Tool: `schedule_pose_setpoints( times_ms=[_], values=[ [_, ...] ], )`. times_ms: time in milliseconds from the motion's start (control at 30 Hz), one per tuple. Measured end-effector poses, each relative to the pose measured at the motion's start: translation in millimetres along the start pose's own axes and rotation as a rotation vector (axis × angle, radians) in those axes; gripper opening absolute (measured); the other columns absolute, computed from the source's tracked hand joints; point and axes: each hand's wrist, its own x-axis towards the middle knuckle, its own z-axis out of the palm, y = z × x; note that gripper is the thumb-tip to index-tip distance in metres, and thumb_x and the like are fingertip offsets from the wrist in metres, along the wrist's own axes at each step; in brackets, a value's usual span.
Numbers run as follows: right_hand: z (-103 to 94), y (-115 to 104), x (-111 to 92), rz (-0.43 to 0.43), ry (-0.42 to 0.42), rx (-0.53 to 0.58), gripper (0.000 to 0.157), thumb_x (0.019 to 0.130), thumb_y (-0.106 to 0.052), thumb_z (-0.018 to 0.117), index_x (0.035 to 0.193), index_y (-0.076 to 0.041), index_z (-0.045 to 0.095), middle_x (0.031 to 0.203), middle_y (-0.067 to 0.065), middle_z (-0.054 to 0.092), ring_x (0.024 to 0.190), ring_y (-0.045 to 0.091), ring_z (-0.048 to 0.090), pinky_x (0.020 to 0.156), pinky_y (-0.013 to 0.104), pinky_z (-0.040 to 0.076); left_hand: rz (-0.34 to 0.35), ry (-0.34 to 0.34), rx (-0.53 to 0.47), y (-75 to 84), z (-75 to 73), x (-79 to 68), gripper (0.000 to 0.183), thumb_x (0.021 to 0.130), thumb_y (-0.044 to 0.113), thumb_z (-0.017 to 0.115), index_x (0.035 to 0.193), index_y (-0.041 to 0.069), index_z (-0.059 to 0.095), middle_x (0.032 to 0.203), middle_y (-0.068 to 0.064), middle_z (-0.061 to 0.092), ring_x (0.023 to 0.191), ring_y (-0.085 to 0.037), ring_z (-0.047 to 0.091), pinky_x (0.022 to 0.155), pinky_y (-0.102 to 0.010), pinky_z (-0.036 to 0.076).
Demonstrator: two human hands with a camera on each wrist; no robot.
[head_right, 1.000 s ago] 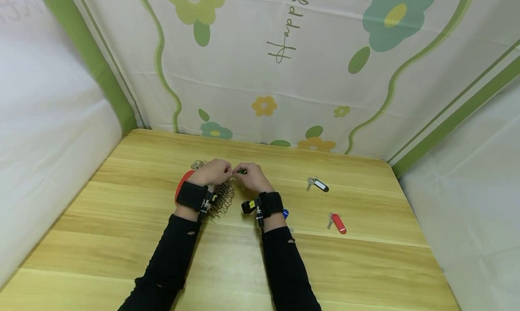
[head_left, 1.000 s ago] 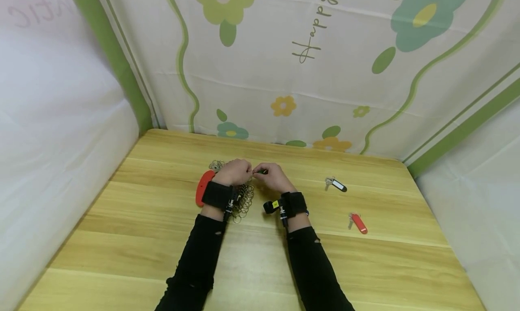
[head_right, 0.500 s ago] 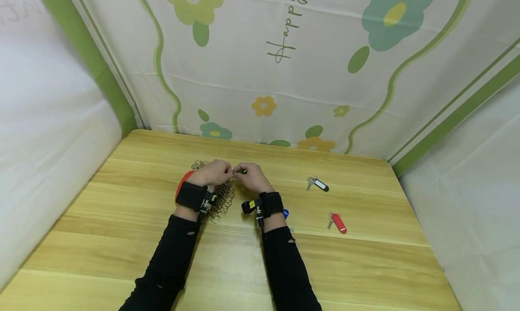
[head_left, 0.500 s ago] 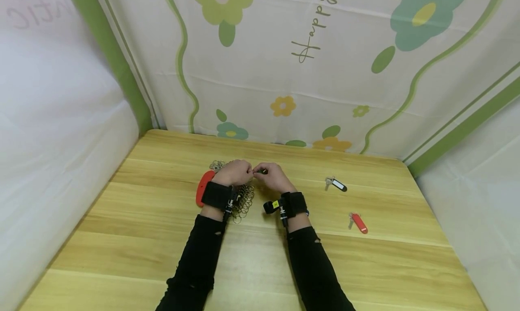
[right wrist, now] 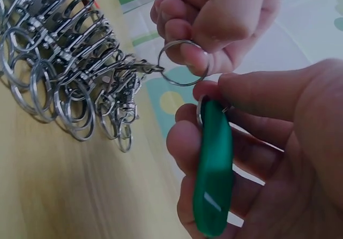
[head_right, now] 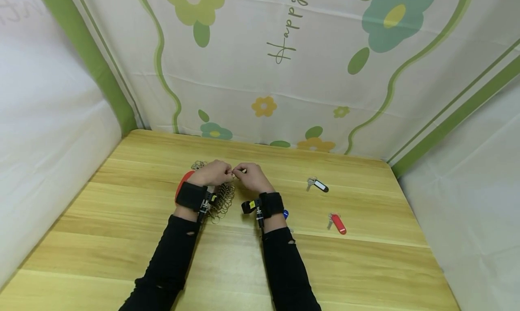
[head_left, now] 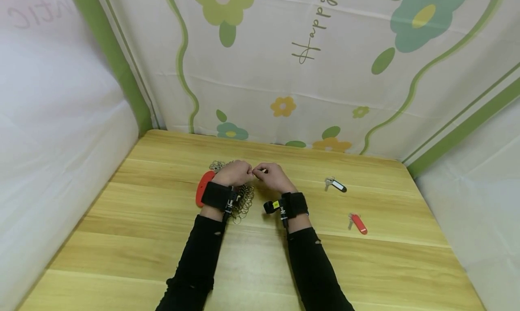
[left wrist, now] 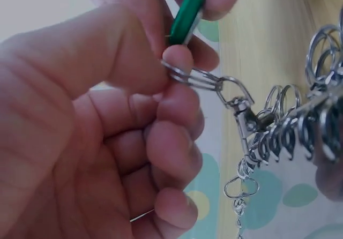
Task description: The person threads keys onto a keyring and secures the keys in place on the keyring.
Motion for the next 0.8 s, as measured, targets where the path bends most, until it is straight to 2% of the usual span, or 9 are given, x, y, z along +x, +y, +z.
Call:
schedule_pose_setpoints(
  times_ms=[100,200,367,700,800],
  values=[
    [-1.4,-0.7,-1.0,0.001,0.002,0.012,0.022,0.099,-0.028,0.052,0.096,-0.017,0.071,0.082,0.010,0.063,0.058,0.018,0.048,0.055,0.029,0.040,0.006,0.028,0.014,-0.2,-0.4,0.1,0.031,0.093,0.011,0.049,0.063,0.011,0.042,0.049,0.001,0.034,0.039,-0.013,0.036,0.049,-0.026,0.034],
    [-2.4,-1.9,-2.0,0.002,0.002,0.030,0.020,0.098,-0.026,0.054,0.093,-0.016,0.071,0.082,0.014,0.062,0.056,0.018,0.046,0.053,0.030,0.038,0.009,0.050,0.025,0.3,-1.5,0.6,0.031,0.091,0.009,0.050,0.061,0.011,0.041,0.049,0.002,0.030,0.040,-0.013,0.031,0.050,-0.027,0.030],
    [-1.8,-4.6,-1.9,0.005,-0.014,0.039,0.019,0.097,-0.024,0.055,0.091,-0.016,0.071,0.089,0.011,0.066,0.063,0.020,0.054,0.057,0.031,0.043,0.008,0.059,0.051,0.0,-1.2,2.3,0.035,0.093,0.011,0.052,0.060,0.011,0.040,0.049,0.002,0.028,0.040,-0.012,0.027,0.051,-0.026,0.030],
    [1.0,-8.9,-2.5,0.018,0.002,0.040,0.012,0.096,-0.024,0.058,0.092,-0.015,0.065,0.087,0.006,0.065,0.073,0.021,0.060,0.060,0.033,0.048,0.015,0.084,0.083,0.9,-0.4,2.9,0.036,0.094,0.012,0.054,0.061,0.011,0.040,0.052,0.002,0.029,0.043,-0.011,0.029,0.051,-0.026,0.029],
    [0.9,-9.3,-3.0,0.030,0.011,0.043,0.012,0.096,-0.024,0.058,0.092,-0.015,0.066,0.086,0.005,0.065,0.071,0.021,0.060,0.058,0.033,0.047,0.017,0.096,0.076,1.4,-0.4,2.1,0.036,0.094,0.012,0.054,0.061,0.011,0.040,0.052,0.002,0.029,0.043,-0.011,0.029,0.051,-0.026,0.029]
  ],
)
